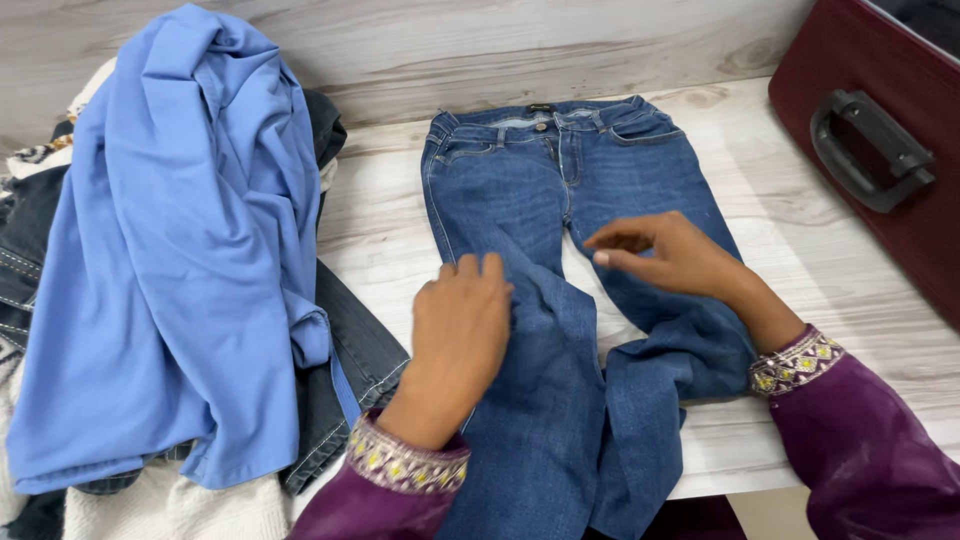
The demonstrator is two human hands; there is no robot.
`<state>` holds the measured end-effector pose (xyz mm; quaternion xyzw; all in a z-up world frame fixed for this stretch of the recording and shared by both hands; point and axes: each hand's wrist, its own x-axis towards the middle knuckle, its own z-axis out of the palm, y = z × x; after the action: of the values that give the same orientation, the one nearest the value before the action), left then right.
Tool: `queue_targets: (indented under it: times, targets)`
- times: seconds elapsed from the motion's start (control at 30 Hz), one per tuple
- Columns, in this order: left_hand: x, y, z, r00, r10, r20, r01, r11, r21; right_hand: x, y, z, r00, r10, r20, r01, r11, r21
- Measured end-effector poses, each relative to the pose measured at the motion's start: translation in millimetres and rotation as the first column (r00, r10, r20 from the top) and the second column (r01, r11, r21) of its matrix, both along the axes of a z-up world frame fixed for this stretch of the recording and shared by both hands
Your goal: The person folds a pair of blue jeans and a light blue long-sleeved shirt on a white table. They then place the folded jeans into a maroon suitcase.
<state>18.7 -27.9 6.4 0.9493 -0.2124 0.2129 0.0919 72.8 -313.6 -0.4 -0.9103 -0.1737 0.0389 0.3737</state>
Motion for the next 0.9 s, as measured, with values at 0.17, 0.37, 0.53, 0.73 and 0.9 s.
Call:
queue_targets:
  times: [0.17, 0.37, 0.53, 0.73, 0.9]
  targets:
    - [87.0, -42.5, -49.2, 0.897, -0.28, -0.343, 0.175, 0.936, -0.304, 32.8, 0.6, -67.7, 0.929, 0.077, 0.362, 0.095, 0.896, -0.434]
    - [135.3, -31.3, -108.5, 0.886, -0.225, -0.406, 0.156, 0.968, -0.196, 45.8, -13.6, -96.0, 0.956, 0.069, 0.286, 0.085, 0.865, -0.494]
    - [146.9, -27.2, -106.7, 0.9, -0.226, -0.373, 0.127, 0.954, -0.27, 60.3, -13.8, -91.7, 0.962, 0.029, 0.271, 0.1, 0.888, -0.449]
    - [114.8, -23.6, -106.7, 0.925, -0.299, -0.233, 0.206, 0.912, -0.354, 53.7, -16.6, -95.5, 0.952, -0.004, 0.306, 0.136, 0.902, -0.411]
    - [75.6, -20.6, -112.3, 0.861, -0.474, -0.185, 0.401, 0.856, -0.326, 38.9, -15.0, -90.4, 0.952, 0.055, 0.302, 0.096, 0.881, -0.464]
